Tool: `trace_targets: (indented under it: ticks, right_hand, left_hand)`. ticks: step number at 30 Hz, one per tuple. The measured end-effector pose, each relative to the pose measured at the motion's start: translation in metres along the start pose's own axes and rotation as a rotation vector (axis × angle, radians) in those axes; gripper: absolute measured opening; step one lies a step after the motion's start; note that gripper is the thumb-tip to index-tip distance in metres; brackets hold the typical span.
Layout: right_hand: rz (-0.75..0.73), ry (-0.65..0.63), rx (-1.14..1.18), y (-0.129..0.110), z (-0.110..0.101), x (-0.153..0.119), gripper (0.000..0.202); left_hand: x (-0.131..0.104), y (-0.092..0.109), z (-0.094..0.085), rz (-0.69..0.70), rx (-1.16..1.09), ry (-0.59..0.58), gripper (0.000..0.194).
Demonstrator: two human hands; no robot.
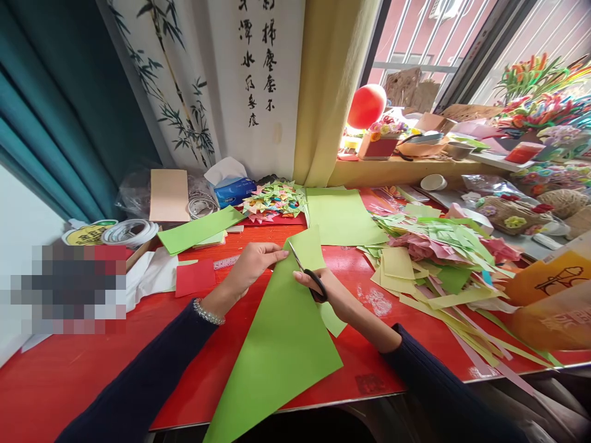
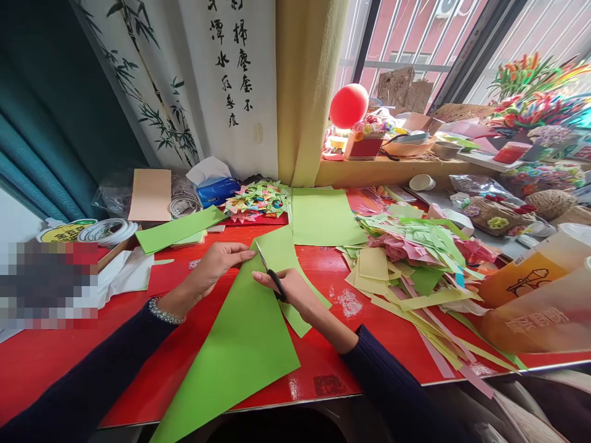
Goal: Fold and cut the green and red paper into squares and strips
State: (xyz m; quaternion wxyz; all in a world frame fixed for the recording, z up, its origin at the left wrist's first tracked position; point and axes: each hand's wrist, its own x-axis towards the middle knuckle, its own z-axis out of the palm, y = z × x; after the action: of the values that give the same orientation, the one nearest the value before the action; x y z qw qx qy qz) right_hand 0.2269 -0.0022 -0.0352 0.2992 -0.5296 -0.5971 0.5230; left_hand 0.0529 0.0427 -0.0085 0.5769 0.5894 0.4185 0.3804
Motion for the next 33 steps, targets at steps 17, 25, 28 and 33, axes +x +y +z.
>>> trace_targets:
  ticks: [17,25,28,33]
  right_hand:
    - [-0.021,0.017,0.061,-0.004,0.004,-0.005,0.050]
    - [0.011,0.038,0.095,-0.010,0.005,-0.006,0.046]
    - [0.003,0.031,0.089,-0.008,0.005,-0.005,0.048]
    - [-0.034,0.040,0.131,-0.001,0.006,-0.003,0.048]
  left_hand:
    - [-0.004,-0.001,0.001,-0.006,0.013,-0.029,0.028]
    - [-0.006,-0.004,0.003,-0.004,0.046,-0.053,0.028]
    - [-0.006,-0.005,0.004,-0.009,0.029,-0.062,0.028]
    - [-0.004,-0.008,0.003,-0.038,0.035,-0.066,0.027]
